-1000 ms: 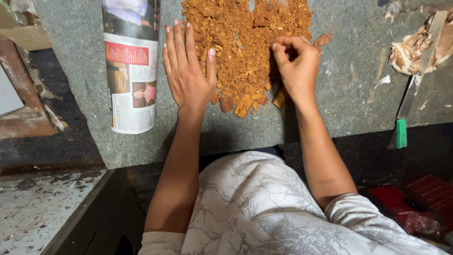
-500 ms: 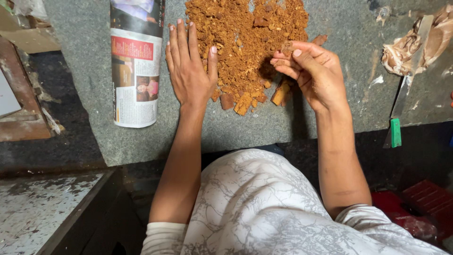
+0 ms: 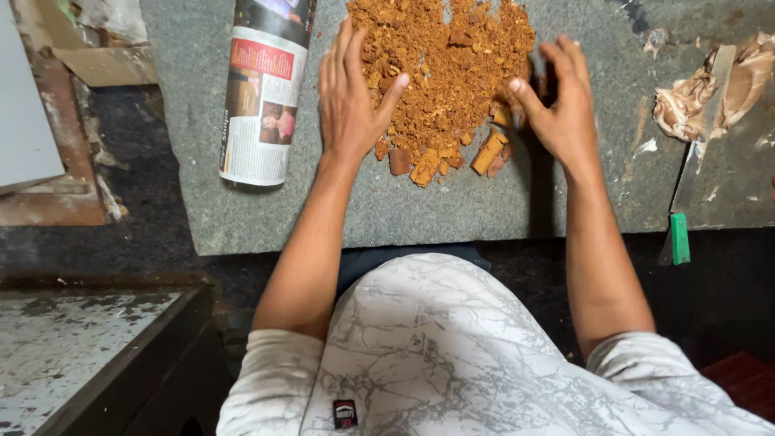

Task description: The person picks up a tray of broken pastry pieces from atop a machine, brings it to a counter, and crumbles the pieces by hand into a fine powder. They then use a newspaper to roll the powder into a cylindrical shape and apply a layer of cream or frosting to the outside using a knife.

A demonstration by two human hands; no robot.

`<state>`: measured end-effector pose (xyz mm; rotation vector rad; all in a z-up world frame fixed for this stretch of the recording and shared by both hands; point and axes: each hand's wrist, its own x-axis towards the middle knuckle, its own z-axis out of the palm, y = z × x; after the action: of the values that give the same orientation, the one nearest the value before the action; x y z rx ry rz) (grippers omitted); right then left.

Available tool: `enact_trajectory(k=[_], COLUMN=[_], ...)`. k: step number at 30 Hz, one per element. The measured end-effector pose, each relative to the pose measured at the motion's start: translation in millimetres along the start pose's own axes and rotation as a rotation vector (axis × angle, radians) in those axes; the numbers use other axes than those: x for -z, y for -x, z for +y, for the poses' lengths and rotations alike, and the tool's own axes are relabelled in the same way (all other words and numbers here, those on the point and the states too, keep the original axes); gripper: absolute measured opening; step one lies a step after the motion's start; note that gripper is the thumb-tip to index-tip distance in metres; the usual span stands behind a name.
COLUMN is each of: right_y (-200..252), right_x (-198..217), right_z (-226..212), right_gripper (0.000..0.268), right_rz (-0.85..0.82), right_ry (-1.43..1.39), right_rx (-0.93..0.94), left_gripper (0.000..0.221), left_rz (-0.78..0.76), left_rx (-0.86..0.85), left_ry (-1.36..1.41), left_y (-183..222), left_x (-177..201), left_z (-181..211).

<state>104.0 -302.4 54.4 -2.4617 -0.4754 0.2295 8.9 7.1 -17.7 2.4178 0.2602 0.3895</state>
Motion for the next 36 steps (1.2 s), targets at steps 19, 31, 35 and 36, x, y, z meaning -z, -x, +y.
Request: enact_trajectory(k=[19,31,35,36], right_y=[-99,-50,-71,-80], right_x=[-94,-119,-122,-122], right_z=[-31,-51,-57,-56], right_gripper=[0.018,0.029,0.020,0.020], right_rz=[0.201,0.293,0.307,0.305], right_ry=[0.108,-0.413,-0.270,-0.273], right_rx=[0.428,0.243,0.129,0.129], left_gripper=[0.033,0.031,0.031,0.023], left_rz=[0.143,0.182,0.002,-0.101], left_rx=[-0.096,-0.170,-0.075,-0.036], left_ry=[-0.175,-0.148,-0.271,-0.299], left_y=[-80,-17,-38,-48], left_x=[-78,-46,-60,-66], left_z=[67,94,73,67])
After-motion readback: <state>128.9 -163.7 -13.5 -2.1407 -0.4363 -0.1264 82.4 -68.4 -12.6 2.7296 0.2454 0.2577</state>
